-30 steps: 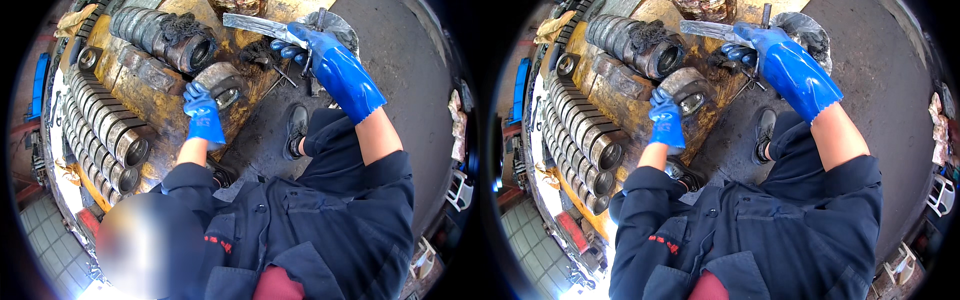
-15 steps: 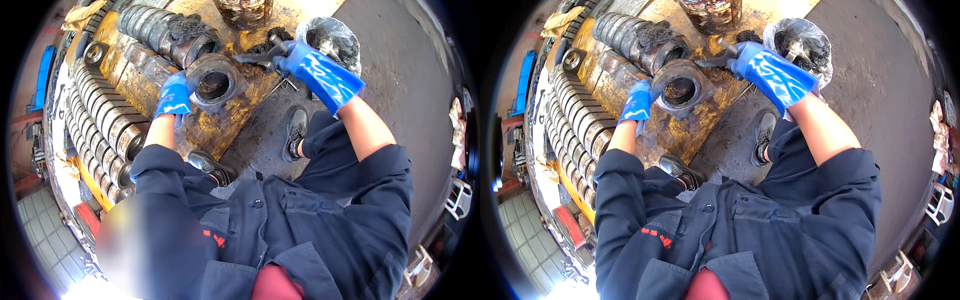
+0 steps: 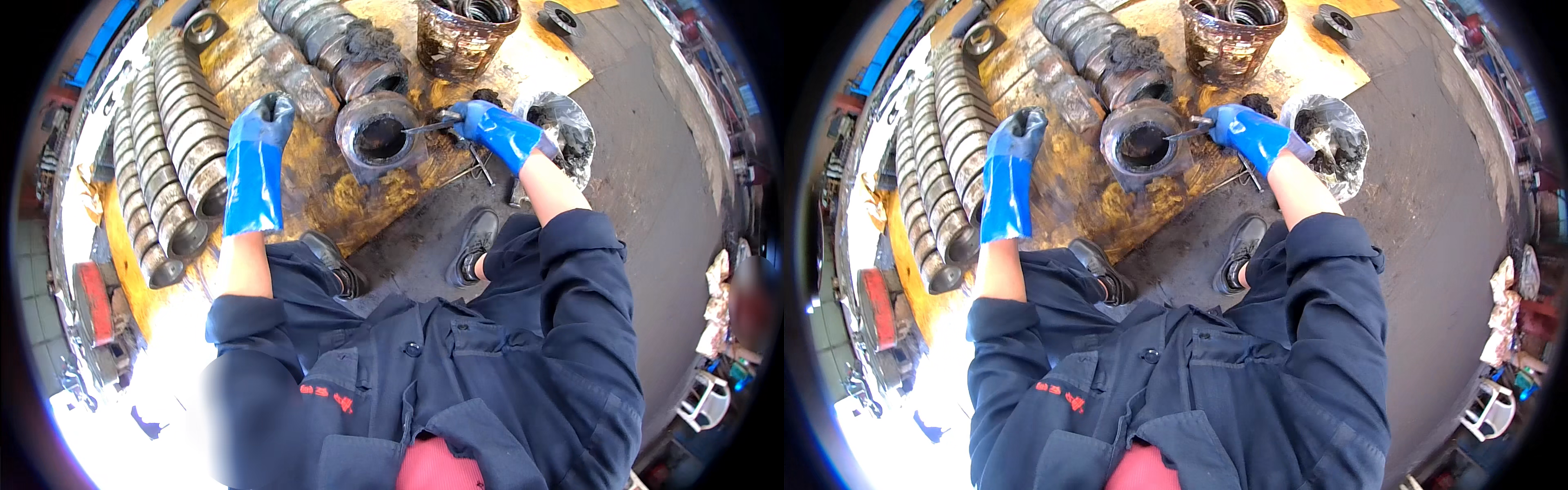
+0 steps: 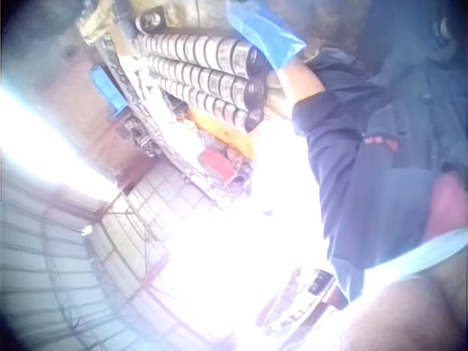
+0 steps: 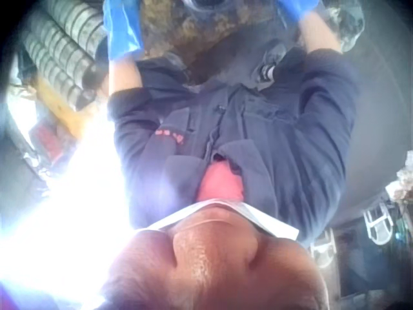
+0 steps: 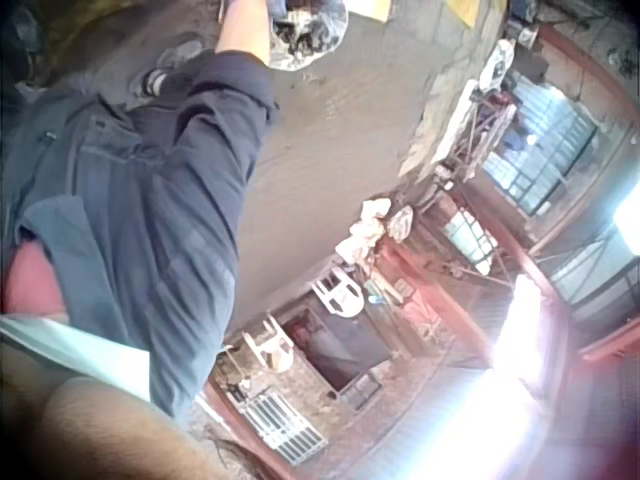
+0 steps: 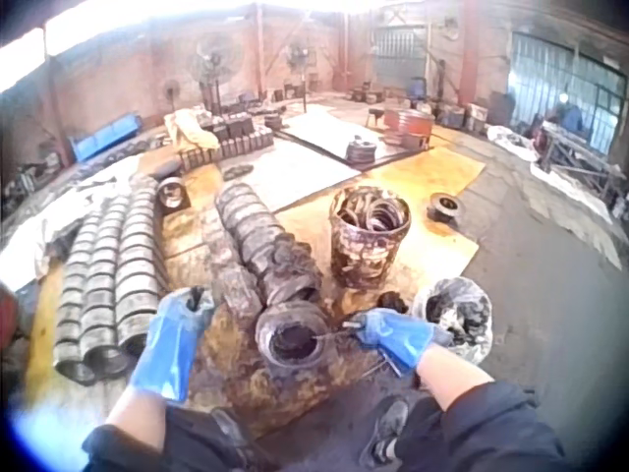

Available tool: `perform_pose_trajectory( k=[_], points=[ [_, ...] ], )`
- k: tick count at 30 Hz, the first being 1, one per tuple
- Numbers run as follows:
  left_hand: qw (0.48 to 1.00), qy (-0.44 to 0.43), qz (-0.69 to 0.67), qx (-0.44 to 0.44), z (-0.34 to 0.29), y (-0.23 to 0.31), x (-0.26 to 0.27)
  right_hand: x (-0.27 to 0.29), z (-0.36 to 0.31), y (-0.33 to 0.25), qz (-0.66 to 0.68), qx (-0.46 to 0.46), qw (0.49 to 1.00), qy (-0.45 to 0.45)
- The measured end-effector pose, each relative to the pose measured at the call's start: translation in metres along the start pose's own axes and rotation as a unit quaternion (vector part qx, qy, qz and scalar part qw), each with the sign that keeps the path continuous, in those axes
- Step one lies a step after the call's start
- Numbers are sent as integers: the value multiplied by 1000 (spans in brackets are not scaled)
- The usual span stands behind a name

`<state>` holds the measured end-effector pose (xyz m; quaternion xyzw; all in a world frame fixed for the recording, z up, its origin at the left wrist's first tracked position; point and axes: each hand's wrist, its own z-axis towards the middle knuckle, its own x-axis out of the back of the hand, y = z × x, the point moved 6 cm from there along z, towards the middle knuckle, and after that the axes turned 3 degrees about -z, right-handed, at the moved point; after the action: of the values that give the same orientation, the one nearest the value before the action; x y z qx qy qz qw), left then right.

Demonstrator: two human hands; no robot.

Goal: The person reorganizes heavy metal machinery segments on the floor, then cleans thick grease and sediment from a central cylindrical metal assembly and housing using a metal rod tool, a scraper, and a custom curved scraper tool.

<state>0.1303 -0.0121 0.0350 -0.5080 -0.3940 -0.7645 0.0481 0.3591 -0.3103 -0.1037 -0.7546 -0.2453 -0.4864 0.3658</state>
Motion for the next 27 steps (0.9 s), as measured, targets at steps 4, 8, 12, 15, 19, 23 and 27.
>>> perform_pose_trajectory(
  k=[4,8,12,15,19,23,27],
  points=[
    [989,-21,122,-78,4,2,-9,-9,6,34,74,-19,997,11],
    [985,-41,145,-86,2,-13,-10,-42,8,56,131,-58,988,-61],
    [986,-62,145,-44,1,-29,9,-79,-1,56,204,-53,977,-26],
    [985,-47,159,-39,8,-23,5,-125,-15,100,469,-141,871,-19],
    [979,-73,185,-37,7,-26,2,-177,-16,43,611,-172,773,-10],
    [980,-86,172,-39,8,-24,3,-206,-14,0,649,-209,731,-36],
    [986,-60,153,-40,0,-30,14,-198,-39,42,643,-216,735,-18]
  ],
)
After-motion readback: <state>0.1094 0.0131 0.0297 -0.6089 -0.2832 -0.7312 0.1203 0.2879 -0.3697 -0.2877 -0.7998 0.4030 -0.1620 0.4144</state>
